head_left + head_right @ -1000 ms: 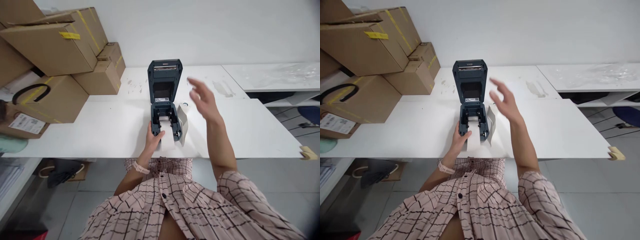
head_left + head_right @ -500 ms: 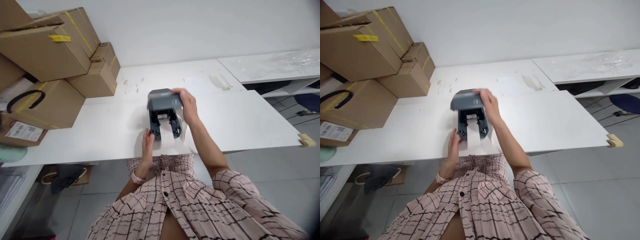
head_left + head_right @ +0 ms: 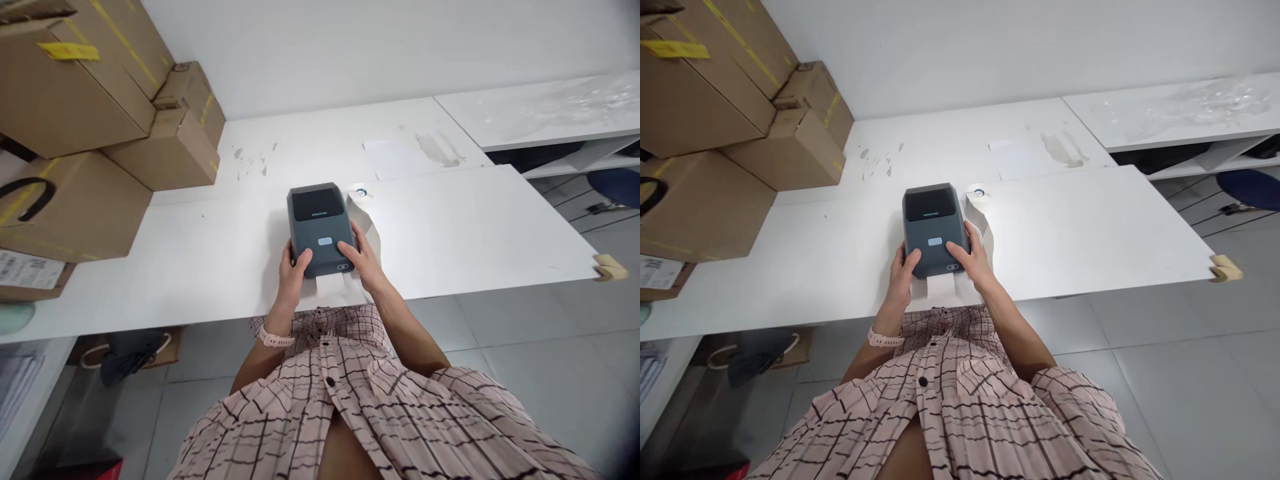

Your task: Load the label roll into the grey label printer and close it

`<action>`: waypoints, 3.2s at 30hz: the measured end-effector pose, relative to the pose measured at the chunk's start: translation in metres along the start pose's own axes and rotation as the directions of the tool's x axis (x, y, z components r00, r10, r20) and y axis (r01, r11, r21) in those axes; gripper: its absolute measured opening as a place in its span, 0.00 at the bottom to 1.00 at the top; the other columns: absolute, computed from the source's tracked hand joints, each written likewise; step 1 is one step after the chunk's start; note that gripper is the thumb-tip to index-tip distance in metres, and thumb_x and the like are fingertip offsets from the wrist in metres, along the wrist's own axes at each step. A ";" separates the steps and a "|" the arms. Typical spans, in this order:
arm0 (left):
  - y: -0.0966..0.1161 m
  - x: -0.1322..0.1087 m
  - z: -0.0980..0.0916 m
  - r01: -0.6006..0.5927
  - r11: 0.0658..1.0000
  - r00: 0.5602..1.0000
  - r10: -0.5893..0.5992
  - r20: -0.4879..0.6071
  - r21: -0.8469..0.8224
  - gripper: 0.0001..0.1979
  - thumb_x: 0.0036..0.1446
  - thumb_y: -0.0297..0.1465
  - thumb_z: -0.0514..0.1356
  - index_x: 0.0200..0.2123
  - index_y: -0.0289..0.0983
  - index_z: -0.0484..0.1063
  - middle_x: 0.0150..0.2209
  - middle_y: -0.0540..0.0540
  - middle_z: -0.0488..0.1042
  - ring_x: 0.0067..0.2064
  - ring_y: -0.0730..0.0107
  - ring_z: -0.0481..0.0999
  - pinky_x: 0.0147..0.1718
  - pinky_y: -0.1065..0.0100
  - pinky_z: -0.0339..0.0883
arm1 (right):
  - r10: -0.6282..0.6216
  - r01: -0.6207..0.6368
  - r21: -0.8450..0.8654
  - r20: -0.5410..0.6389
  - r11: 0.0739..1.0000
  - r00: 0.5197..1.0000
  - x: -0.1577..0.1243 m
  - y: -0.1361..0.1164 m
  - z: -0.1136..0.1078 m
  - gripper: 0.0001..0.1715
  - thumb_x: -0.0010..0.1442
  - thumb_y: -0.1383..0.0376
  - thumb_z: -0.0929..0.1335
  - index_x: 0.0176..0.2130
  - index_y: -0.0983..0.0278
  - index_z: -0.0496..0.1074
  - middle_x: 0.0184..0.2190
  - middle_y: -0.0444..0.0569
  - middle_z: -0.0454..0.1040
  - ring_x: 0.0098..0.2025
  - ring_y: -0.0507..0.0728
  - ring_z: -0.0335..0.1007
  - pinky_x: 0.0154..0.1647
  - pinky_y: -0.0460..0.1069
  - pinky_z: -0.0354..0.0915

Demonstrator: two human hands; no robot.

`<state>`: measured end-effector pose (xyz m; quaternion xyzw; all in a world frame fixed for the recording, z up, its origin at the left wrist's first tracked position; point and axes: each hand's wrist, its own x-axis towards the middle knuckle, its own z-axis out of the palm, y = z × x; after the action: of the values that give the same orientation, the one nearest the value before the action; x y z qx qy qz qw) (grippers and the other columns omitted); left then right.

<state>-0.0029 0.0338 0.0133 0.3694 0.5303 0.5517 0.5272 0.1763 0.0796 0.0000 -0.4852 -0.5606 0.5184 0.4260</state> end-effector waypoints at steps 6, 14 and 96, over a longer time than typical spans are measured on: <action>0.001 0.005 -0.003 -0.055 0.997 0.998 0.057 -0.030 0.049 0.38 0.58 0.50 0.66 0.67 0.42 0.64 0.67 0.38 0.70 0.65 0.46 0.72 0.59 0.52 0.72 | -0.025 0.027 0.041 -0.038 0.999 0.999 -0.004 0.006 0.007 0.54 0.64 0.42 0.67 0.76 0.53 0.41 0.73 0.56 0.58 0.70 0.68 0.63 0.67 0.66 0.68; -0.019 -0.041 -0.002 -0.153 0.918 0.884 0.293 -0.364 0.366 0.22 0.60 0.50 0.63 0.51 0.43 0.71 0.53 0.42 0.75 0.55 0.59 0.74 0.52 0.60 0.71 | -0.048 0.048 -0.006 -0.020 0.999 0.999 -0.001 0.012 0.006 0.54 0.65 0.42 0.65 0.77 0.54 0.38 0.73 0.58 0.58 0.70 0.67 0.63 0.66 0.64 0.68; 0.006 0.093 -0.005 -0.058 0.947 0.991 0.093 -0.098 0.316 0.47 0.50 0.20 0.58 0.74 0.40 0.54 0.75 0.46 0.59 0.74 0.54 0.59 0.73 0.55 0.53 | -0.420 0.342 0.246 0.486 0.907 0.766 0.078 -0.033 -0.137 0.24 0.54 0.54 0.80 0.49 0.56 0.77 0.44 0.50 0.82 0.48 0.60 0.80 0.50 0.56 0.74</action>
<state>-0.0248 0.1238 0.0046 0.4369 0.6248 0.5005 0.4101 0.2940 0.1800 0.0446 -0.1676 -0.7040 0.5728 0.3851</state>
